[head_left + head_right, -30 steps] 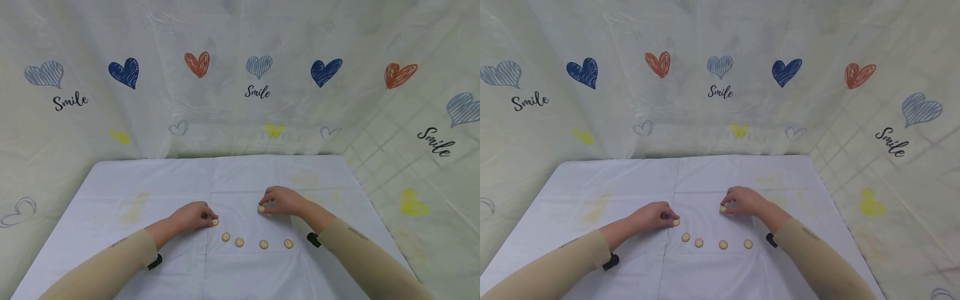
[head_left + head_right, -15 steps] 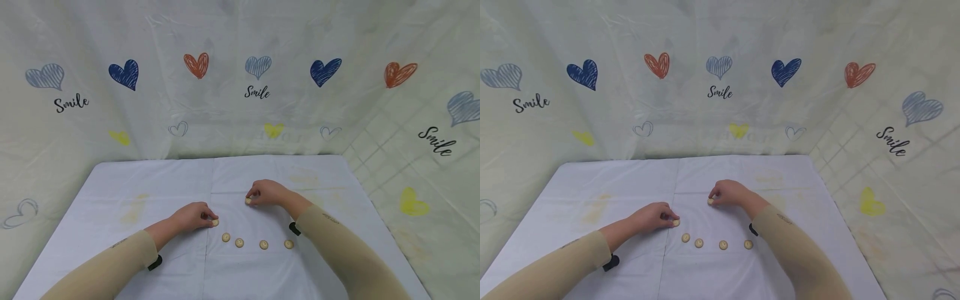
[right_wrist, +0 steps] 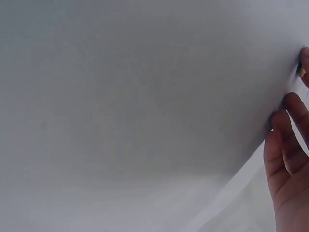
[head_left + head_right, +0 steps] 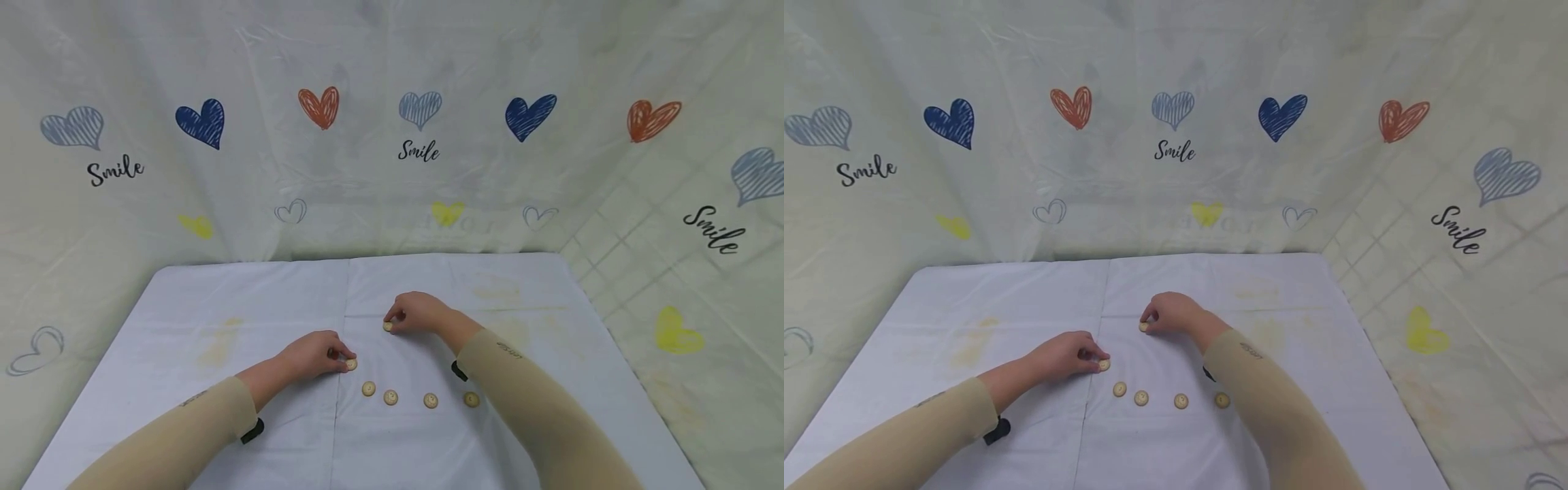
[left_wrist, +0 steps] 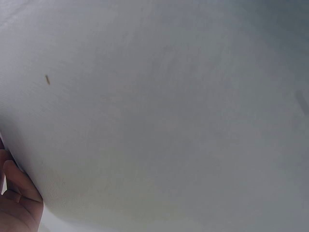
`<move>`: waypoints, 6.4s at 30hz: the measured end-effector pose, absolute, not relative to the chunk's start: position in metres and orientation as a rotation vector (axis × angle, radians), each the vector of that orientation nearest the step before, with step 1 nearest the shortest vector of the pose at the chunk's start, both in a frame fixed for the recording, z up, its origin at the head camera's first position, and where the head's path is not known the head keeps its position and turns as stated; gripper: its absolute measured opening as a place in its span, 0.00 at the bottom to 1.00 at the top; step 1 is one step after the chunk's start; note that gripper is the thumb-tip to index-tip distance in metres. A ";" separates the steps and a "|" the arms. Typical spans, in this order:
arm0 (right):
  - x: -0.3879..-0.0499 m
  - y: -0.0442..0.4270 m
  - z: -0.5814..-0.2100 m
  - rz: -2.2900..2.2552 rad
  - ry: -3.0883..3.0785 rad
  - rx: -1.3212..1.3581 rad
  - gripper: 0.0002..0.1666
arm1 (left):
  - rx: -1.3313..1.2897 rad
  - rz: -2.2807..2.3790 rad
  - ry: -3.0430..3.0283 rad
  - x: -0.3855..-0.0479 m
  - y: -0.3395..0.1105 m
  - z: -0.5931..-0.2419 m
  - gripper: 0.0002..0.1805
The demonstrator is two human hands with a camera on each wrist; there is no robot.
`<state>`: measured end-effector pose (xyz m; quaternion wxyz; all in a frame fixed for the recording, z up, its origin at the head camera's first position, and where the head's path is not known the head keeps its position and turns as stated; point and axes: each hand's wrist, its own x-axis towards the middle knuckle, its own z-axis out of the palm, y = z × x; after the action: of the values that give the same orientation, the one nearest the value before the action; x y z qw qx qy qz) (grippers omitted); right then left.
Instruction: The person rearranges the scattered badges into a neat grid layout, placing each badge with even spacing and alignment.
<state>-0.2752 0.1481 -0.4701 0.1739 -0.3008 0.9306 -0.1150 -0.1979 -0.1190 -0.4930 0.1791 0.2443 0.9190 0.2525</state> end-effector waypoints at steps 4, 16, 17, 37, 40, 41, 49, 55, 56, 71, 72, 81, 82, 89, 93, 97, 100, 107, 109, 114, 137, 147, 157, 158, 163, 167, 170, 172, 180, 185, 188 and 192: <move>-0.274 0.145 -0.469 -0.321 2.645 -0.853 0.15 | 0.695 0.710 2.601 -0.198 -0.120 -0.493 0.10; -0.277 0.147 -0.470 -0.352 2.668 -0.793 0.18 | 0.702 0.707 2.600 -0.198 -0.121 -0.494 0.10; -0.276 0.148 -0.469 -0.358 2.666 -0.792 0.18 | 0.700 0.710 2.599 -0.198 -0.120 -0.493 0.10; -0.223 0.201 -0.443 -0.477 2.620 -0.903 0.19 | 0.680 0.720 2.611 -0.197 -0.120 -0.493 0.10; -0.208 0.216 -0.443 -0.478 2.621 -0.908 0.19 | 0.687 0.722 2.609 -0.196 -0.119 -0.493 0.10; -0.203 0.222 -0.443 -0.477 2.618 -0.910 0.19 | 0.689 0.722 2.609 -0.196 -0.119 -0.493 0.10; -0.162 0.269 -0.442 -0.534 2.613 -0.955 0.19 | 0.709 0.723 2.629 -0.196 -0.120 -0.496 0.10; -0.147 0.286 -0.444 -0.577 2.611 -0.931 0.18 | 0.695 0.728 2.633 -0.195 -0.120 -0.496 0.10; -0.146 0.287 -0.446 -0.576 2.609 -0.924 0.18 | 0.695 0.732 2.632 -0.195 -0.120 -0.496 0.10; -0.137 0.294 -0.470 -0.466 2.609 -0.986 0.16 | 0.679 0.755 2.612 -0.192 -0.119 -0.488 0.09; -0.137 0.294 -0.470 -0.462 2.605 -0.985 0.15 | 0.676 0.752 2.612 -0.192 -0.120 -0.487 0.09; -0.138 0.294 -0.471 -0.459 2.608 -1.023 0.15 | 0.683 0.740 2.614 -0.194 -0.120 -0.492 0.09; -0.138 0.294 -0.471 -0.451 2.615 -1.040 0.14 | 0.682 0.743 2.614 -0.195 -0.120 -0.492 0.09; -0.142 0.291 -0.469 -0.433 2.636 -1.065 0.12 | 0.682 0.740 2.612 -0.195 -0.120 -0.493 0.09; -0.148 0.290 -0.466 -0.431 2.670 -1.071 0.12 | 0.677 0.738 2.610 -0.194 -0.120 -0.492 0.09; -0.155 0.287 -0.463 -0.423 2.683 -1.067 0.13 | 0.670 0.744 2.608 -0.194 -0.120 -0.492 0.09; -0.162 0.283 -0.461 -0.426 2.688 -1.083 0.13 | 0.668 0.744 2.609 -0.195 -0.121 -0.494 0.09; -0.186 0.263 -0.457 -0.411 2.704 -1.055 0.12 | 0.665 0.742 2.614 -0.195 -0.122 -0.495 0.09; -0.194 0.254 -0.457 -0.390 2.702 -1.015 0.12 | 0.667 0.733 2.620 -0.195 -0.123 -0.494 0.09; -0.215 0.233 -0.458 -0.371 2.696 -0.942 0.13 | 0.694 0.734 2.623 -0.195 -0.122 -0.492 0.09; -0.270 0.195 -0.476 -0.346 2.690 -0.724 0.13 | 0.705 0.738 2.611 -0.193 -0.121 -0.489 0.09; -0.269 0.195 -0.473 -0.378 2.676 -0.688 0.14 | 0.667 0.728 2.608 -0.195 -0.121 -0.492 0.09; -0.262 0.198 -0.464 -0.500 2.678 -0.697 0.18 | 0.671 0.734 2.609 -0.195 -0.121 -0.494 0.09; -0.261 0.199 -0.463 -0.507 2.678 -0.697 0.19 | 0.671 0.739 2.608 -0.195 -0.121 -0.494 0.09; -0.254 0.203 -0.456 -0.521 2.676 -0.688 0.19 | 0.678 0.741 2.610 -0.196 -0.121 -0.495 0.09; -0.246 0.205 -0.452 -0.500 2.652 -0.697 0.20 | 0.674 0.741 2.612 -0.197 -0.121 -0.496 0.09; -0.238 0.207 -0.451 -0.491 2.629 -0.715 0.20 | 0.669 0.744 2.609 -0.197 -0.121 -0.496 0.09; -0.232 0.209 -0.451 -0.487 2.617 -0.743 0.21 | 0.664 0.743 2.610 -0.196 -0.122 -0.496 0.09; -0.201 0.213 -0.451 -0.504 2.555 -0.913 0.21 | 0.654 0.741 2.608 -0.195 -0.123 -0.495 0.09; -0.184 0.218 -0.450 -0.544 2.531 -0.956 0.21 | 0.658 0.750 2.600 -0.195 -0.121 -0.493 0.09; -0.177 0.220 -0.451 -0.562 2.525 -0.949 0.20 | 0.659 0.757 2.595 -0.196 -0.120 -0.492 0.09; -0.168 0.222 -0.454 -0.548 2.505 -0.950 0.19 | 0.657 0.758 2.595 -0.196 -0.119 -0.492 0.08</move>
<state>-0.1683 0.2216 -0.4539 0.2022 -0.3402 0.8972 -0.1961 -0.1960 -0.1192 -0.4918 0.1790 0.2323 0.9177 0.2680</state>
